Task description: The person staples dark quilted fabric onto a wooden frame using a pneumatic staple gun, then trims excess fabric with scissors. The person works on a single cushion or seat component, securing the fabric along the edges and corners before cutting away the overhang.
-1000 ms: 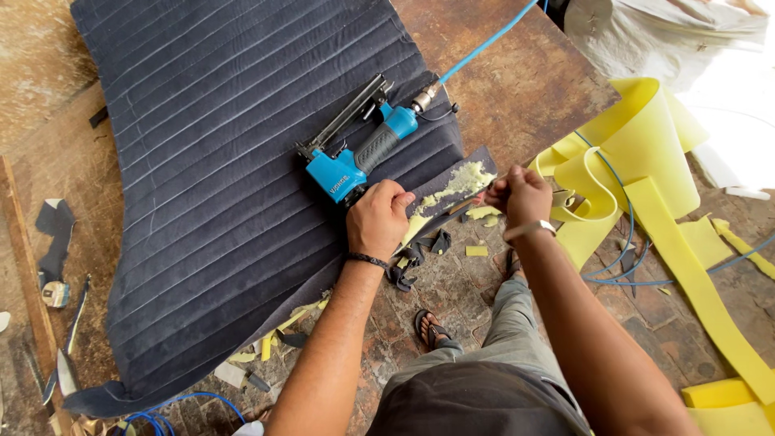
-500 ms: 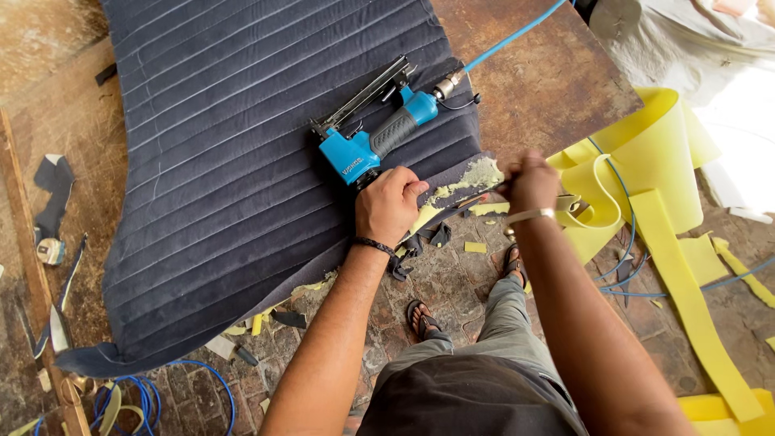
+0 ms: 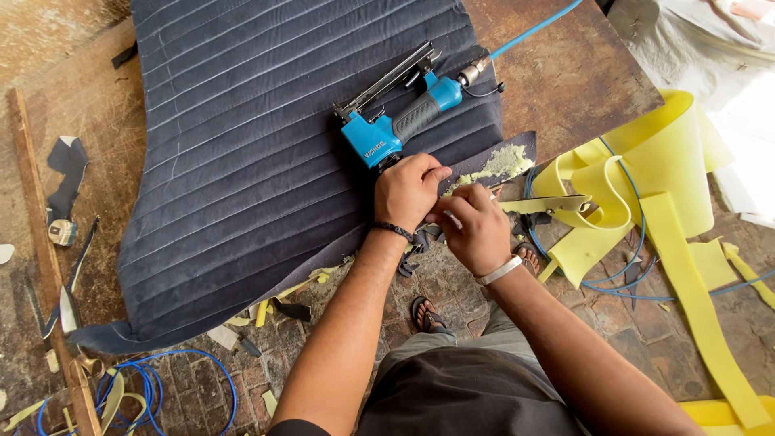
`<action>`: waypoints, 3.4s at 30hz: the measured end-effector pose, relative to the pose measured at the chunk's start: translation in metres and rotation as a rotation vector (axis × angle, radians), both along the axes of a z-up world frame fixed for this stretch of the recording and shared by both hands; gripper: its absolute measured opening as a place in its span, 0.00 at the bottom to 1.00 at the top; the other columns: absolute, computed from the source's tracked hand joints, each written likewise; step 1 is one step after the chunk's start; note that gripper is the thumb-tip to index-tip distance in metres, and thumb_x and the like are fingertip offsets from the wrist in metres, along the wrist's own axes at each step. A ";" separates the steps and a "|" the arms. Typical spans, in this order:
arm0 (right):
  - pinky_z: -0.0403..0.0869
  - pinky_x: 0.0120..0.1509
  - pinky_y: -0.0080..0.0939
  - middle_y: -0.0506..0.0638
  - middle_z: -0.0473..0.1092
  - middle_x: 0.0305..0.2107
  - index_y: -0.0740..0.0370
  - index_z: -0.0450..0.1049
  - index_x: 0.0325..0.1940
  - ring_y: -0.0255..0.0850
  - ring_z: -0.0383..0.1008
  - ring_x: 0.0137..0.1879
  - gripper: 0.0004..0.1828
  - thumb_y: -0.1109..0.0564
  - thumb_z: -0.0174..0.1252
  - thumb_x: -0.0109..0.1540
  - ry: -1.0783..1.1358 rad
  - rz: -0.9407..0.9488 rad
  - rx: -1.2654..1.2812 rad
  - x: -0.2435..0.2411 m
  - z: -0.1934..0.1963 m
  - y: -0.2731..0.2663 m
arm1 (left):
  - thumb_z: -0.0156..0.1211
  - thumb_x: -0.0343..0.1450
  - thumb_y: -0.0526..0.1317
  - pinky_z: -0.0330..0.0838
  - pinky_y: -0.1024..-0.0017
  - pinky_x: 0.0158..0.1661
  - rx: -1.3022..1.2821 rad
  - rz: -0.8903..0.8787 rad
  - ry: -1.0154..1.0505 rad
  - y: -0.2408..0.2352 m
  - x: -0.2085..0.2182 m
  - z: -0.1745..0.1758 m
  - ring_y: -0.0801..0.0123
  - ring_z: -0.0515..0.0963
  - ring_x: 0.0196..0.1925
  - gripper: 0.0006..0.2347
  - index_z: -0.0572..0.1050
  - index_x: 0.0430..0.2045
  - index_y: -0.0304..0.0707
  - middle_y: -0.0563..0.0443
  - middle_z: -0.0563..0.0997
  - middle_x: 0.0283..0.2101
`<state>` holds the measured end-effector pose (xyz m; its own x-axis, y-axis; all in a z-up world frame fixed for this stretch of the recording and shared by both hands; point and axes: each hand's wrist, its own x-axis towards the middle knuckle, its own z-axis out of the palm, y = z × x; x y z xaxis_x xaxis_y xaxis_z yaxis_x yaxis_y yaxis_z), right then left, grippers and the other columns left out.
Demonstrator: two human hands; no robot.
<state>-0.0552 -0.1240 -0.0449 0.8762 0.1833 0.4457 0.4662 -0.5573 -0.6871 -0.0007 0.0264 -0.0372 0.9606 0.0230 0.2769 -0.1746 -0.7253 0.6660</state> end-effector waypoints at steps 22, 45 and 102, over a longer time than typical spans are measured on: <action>0.74 0.39 0.47 0.53 0.72 0.33 0.60 0.79 0.37 0.48 0.76 0.37 0.09 0.53 0.69 0.59 0.111 -0.175 -0.044 0.008 0.022 -0.003 | 0.68 0.69 0.45 0.76 0.59 0.31 0.019 -0.055 0.002 0.001 -0.001 -0.006 0.52 0.83 0.33 0.09 0.78 0.27 0.40 0.47 0.83 0.31; 0.55 0.69 0.53 0.45 0.67 0.66 0.60 0.77 0.67 0.39 0.64 0.66 0.28 0.45 0.54 0.67 0.985 -0.367 0.778 0.023 -0.085 -0.143 | 0.62 0.74 0.45 0.79 0.61 0.33 0.211 -0.401 0.252 -0.038 -0.063 -0.019 0.58 0.84 0.32 0.08 0.75 0.32 0.43 0.50 0.81 0.31; 0.79 0.43 0.55 0.57 0.79 0.37 0.51 0.60 0.69 0.54 0.82 0.39 0.42 0.43 0.70 0.56 0.314 0.341 -0.730 0.175 0.103 -0.010 | 0.69 0.65 0.50 0.53 0.45 0.68 0.669 -0.409 0.161 -0.081 0.032 -0.013 0.42 0.65 0.67 0.22 0.75 0.53 0.48 0.39 0.71 0.61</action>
